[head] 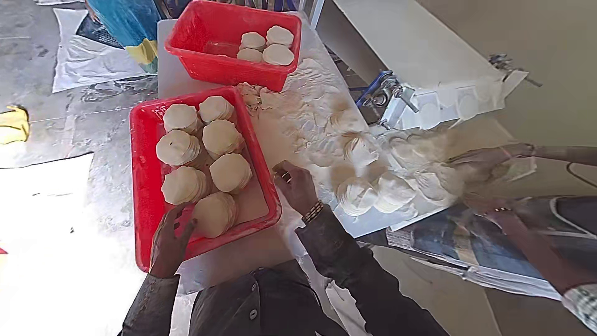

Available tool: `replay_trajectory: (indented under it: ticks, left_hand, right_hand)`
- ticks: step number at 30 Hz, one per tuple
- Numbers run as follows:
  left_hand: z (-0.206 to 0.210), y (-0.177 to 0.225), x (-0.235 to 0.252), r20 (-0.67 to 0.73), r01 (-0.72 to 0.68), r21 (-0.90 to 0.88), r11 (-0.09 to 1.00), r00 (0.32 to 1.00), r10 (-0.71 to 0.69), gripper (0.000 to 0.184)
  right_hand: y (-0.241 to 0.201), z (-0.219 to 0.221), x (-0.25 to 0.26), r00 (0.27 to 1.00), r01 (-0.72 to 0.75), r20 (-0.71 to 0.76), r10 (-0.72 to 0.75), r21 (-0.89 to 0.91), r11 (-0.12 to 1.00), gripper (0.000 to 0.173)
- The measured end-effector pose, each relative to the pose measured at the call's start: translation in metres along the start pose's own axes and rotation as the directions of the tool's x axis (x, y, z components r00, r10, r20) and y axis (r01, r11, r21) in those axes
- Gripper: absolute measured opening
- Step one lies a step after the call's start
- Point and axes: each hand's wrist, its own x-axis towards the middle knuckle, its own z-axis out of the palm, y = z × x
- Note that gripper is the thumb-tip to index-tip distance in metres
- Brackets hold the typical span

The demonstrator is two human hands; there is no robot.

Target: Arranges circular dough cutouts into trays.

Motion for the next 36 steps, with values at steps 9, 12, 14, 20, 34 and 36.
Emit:
replay_trajectory:
  ticks: [9,12,14,20,34,36]
  left_hand:
    - [0.009,0.050,-0.018,-0.192,0.028,0.004,1.000,0.981,-0.027,0.052]
    - [0.023,0.072,-0.030,-0.200,0.047,0.015,0.999,0.979,-0.043,0.051]
    - [0.033,0.085,-0.037,-0.201,0.050,0.025,0.998,0.979,-0.044,0.049]
    - [0.063,0.121,-0.051,-0.272,0.008,0.064,0.998,0.962,0.010,0.044]
    - [0.228,0.224,0.010,0.258,0.248,-0.794,0.555,0.964,-0.062,0.057]
    - [0.248,0.231,0.020,0.354,0.405,-0.878,0.255,0.908,-0.224,0.070]
  right_hand:
    - [0.194,-0.204,0.150,0.811,-0.492,-0.393,0.433,-0.060,0.869,0.054]
    - [0.227,-0.224,0.190,0.795,-0.544,-0.309,0.523,0.020,0.839,0.065]
    - [0.235,-0.230,0.206,0.800,-0.571,-0.225,0.556,-0.005,0.821,0.071]
    - [0.240,-0.241,0.225,0.831,-0.556,-0.125,0.543,-0.127,0.822,0.080]
    - [0.106,-0.183,0.081,1.000,-0.005,0.022,-0.006,0.464,0.886,0.078]
    - [0.100,-0.156,0.042,0.996,-0.030,0.080,-0.025,0.628,0.778,0.081]
